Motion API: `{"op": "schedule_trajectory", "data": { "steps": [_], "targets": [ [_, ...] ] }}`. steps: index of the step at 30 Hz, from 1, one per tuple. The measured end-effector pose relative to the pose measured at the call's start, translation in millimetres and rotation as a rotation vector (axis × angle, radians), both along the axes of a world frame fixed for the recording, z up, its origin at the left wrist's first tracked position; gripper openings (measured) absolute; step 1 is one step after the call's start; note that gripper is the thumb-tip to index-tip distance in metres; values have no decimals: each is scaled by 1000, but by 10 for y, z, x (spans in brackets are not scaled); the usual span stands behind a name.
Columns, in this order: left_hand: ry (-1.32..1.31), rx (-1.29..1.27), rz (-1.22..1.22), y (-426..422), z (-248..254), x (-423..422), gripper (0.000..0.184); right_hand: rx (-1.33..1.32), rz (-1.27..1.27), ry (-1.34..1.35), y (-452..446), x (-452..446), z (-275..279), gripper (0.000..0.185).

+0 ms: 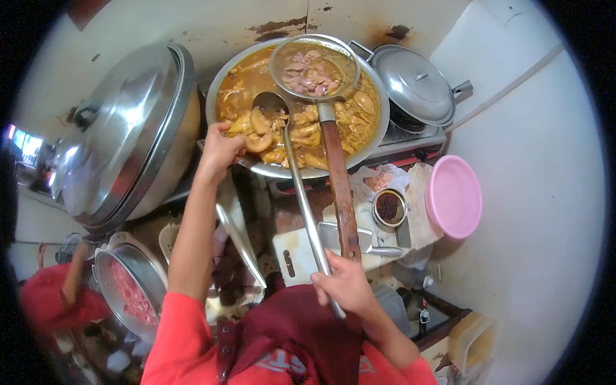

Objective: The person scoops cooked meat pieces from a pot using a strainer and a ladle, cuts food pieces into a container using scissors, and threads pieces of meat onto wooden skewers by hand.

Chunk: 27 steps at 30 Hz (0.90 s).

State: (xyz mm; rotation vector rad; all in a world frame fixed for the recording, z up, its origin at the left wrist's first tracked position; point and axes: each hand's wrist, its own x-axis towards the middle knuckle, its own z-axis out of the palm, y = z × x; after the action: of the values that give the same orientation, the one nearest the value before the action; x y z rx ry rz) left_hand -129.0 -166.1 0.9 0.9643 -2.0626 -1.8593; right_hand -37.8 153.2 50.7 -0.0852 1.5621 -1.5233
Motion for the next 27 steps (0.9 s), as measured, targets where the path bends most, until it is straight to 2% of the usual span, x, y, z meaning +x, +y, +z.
{"op": "schedule_trajectory", "data": {
  "steps": [5,7,10,11,14,15,18,19,22,24,26,27],
  "targets": [
    [141,-245,-51,-33,-137,21,54,-30,-11,-2,-44,6,-123,38],
    [167,-151,-43,38,18,72,55,-58,-67,-62,-59,14,-235,30],
    [171,-88,-48,148,229,152,55,-174,-89,-44,-99,56,-406,29],
    [166,-81,-48,175,282,179,54,-223,-120,-127,-124,84,-409,26],
    [175,-124,-46,264,414,238,54,-372,-231,-342,-136,141,-589,29],
    [179,-131,-41,314,470,265,54,-339,-200,-351,-110,140,-590,34],
    [221,-134,-28,488,636,352,54,205,111,523,92,198,-303,43],
    [257,-118,-26,545,677,394,54,287,192,730,188,223,-21,54],
    [283,-73,-5,892,917,501,54,97,197,1147,398,-177,498,61],
    [329,-58,27,1164,975,507,55,-3,15,1202,309,-685,433,58],
    [280,-49,20,1498,1046,508,54,-277,-169,639,80,-1087,320,52],
    [292,-47,-15,1678,1056,475,53,-362,-141,489,92,-1252,230,49]
  ]
}}
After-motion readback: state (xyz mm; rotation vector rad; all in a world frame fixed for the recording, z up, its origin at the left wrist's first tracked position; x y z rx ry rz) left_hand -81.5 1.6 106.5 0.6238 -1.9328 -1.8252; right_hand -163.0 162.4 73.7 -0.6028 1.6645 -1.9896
